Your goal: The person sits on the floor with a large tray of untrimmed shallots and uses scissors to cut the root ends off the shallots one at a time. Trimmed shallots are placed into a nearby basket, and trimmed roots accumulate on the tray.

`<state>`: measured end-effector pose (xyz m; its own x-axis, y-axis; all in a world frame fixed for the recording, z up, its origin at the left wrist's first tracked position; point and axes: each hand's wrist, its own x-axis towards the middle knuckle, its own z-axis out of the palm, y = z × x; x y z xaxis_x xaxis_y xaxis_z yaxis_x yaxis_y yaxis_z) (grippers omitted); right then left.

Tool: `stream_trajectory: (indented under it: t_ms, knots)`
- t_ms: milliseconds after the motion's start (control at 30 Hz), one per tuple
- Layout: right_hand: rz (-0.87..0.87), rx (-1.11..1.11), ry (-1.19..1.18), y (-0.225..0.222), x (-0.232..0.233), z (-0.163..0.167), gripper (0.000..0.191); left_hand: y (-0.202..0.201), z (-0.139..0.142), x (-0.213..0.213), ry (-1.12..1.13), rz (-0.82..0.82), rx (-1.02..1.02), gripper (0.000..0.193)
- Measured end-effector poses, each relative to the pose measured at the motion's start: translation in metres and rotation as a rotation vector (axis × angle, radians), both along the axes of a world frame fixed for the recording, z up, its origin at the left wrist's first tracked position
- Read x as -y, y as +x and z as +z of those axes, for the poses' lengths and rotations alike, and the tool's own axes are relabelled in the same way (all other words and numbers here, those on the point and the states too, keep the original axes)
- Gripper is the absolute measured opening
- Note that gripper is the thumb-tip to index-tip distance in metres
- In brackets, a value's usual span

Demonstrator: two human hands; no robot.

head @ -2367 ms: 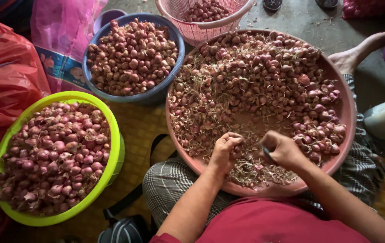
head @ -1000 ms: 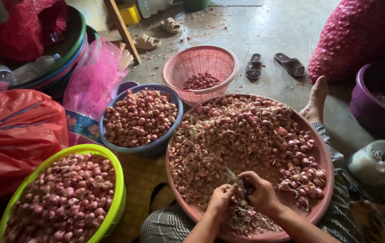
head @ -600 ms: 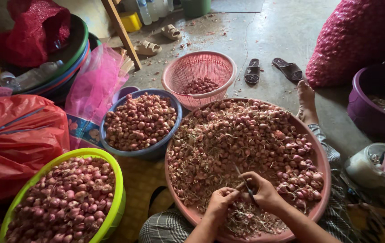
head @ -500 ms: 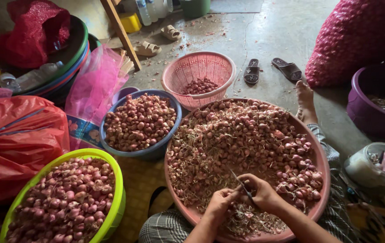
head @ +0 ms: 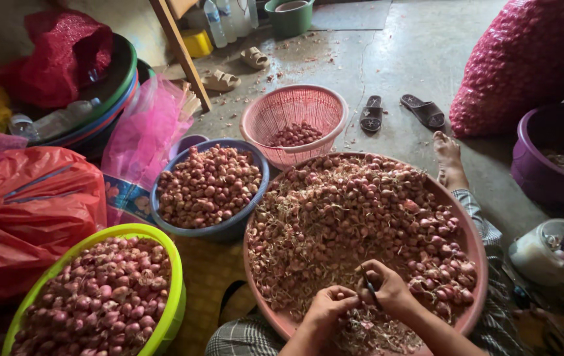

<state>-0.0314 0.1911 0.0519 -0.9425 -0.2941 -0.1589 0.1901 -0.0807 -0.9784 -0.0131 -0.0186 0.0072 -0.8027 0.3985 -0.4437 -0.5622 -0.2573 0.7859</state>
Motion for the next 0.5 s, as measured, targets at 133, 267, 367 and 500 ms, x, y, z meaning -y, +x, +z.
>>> stream_trajectory:
  t_ms: [133, 267, 367, 500]
  knots:
    - [-0.025, 0.043, 0.224, 0.004, 0.002, 0.023, 0.053, -0.001, 0.006, -0.002, 0.055, 0.088, -0.069, 0.023]
    - [0.088, -0.022, 0.726, 0.003, -0.013, 0.047, 0.056, -0.01, 0.003, 0.0, 0.053, 0.26, -0.121, 0.021]
    - [0.224, -0.353, 0.63, 0.015, -0.02, 0.049, 0.051, -0.004, -0.006, 0.002, 0.158, 0.272, -0.208, 0.019]
    - [0.217, 0.017, 0.776, 0.032, -0.018, 0.041, 0.055, 0.003, -0.016, -0.002, 0.04, 0.222, -0.097, 0.02]
